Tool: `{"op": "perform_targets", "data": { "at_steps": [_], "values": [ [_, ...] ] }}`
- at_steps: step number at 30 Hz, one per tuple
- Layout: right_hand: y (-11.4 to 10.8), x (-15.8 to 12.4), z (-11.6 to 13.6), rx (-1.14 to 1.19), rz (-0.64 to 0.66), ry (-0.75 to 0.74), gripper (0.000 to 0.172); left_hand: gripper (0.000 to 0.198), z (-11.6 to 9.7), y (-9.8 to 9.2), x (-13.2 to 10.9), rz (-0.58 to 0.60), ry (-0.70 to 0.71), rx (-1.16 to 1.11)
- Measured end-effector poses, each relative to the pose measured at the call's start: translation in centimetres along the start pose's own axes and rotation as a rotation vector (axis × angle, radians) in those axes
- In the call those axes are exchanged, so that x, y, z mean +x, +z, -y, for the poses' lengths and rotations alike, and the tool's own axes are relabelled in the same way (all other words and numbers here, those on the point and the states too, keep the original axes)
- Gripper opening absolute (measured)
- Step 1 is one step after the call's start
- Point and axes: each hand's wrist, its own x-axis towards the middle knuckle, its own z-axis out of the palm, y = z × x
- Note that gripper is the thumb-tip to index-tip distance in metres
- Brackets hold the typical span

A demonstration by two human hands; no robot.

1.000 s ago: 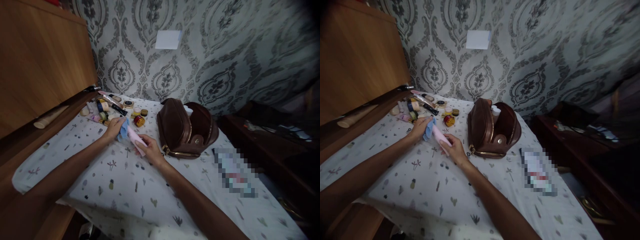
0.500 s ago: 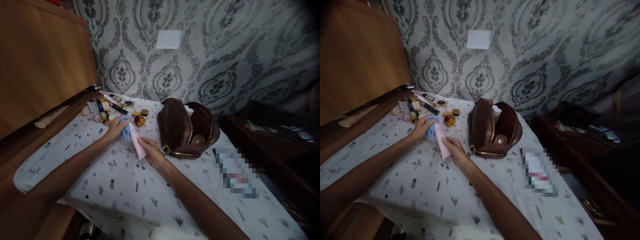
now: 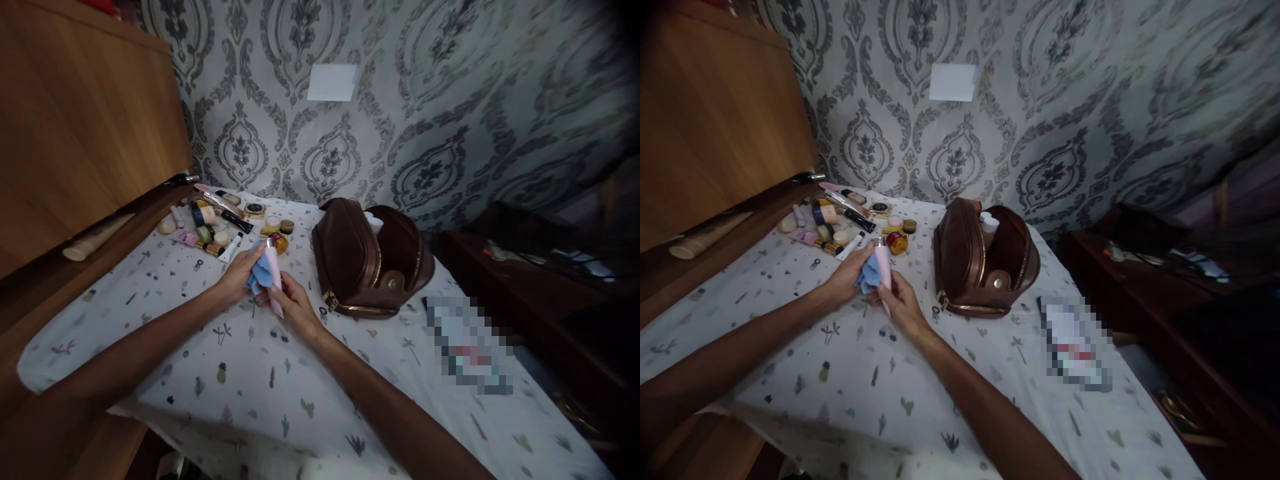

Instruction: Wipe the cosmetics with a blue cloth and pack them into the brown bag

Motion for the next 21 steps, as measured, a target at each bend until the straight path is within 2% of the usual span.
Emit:
{"op": "perform_targets", "data": {
  "at_steps": [4, 6, 11, 15, 17, 21],
  "values": [
    [-0.2, 0.3, -0.4, -0.068, -0.123, -0.032, 0.049, 0.053, 0.4, 0.6, -0.4, 0.050, 0.016, 0.043],
    [-0.2, 0.3, -0.5, -0.042, -0.135, -0.015, 0.050, 0.052, 0.3, 0.6, -0.5, 0.047, 0.054, 0.049],
    [0.2, -0.1, 0.0, 0.333, -0.089, 0.095, 0.052, 0.053, -0.4, 0.1, -0.4, -0.019, 0.047, -0.020],
    [0.4, -0.1, 0.3, 0.460, 0.009, 0.195, 0.051, 0.055, -0.6, -0.4, -0.3, 0.056, -0.051, -0.130],
    [0.5, 0.0, 0.2, 0.465, 0.015, 0.222, 0.052, 0.053, -0.5, -0.5, -0.2, 0.065, -0.071, -0.176],
    [0.7, 0.0, -0.2, 0.294, -0.118, 0.172, 0.050, 0.053, -0.4, -0.2, -0.1, -0.059, -0.013, -0.233]
  ]
}}
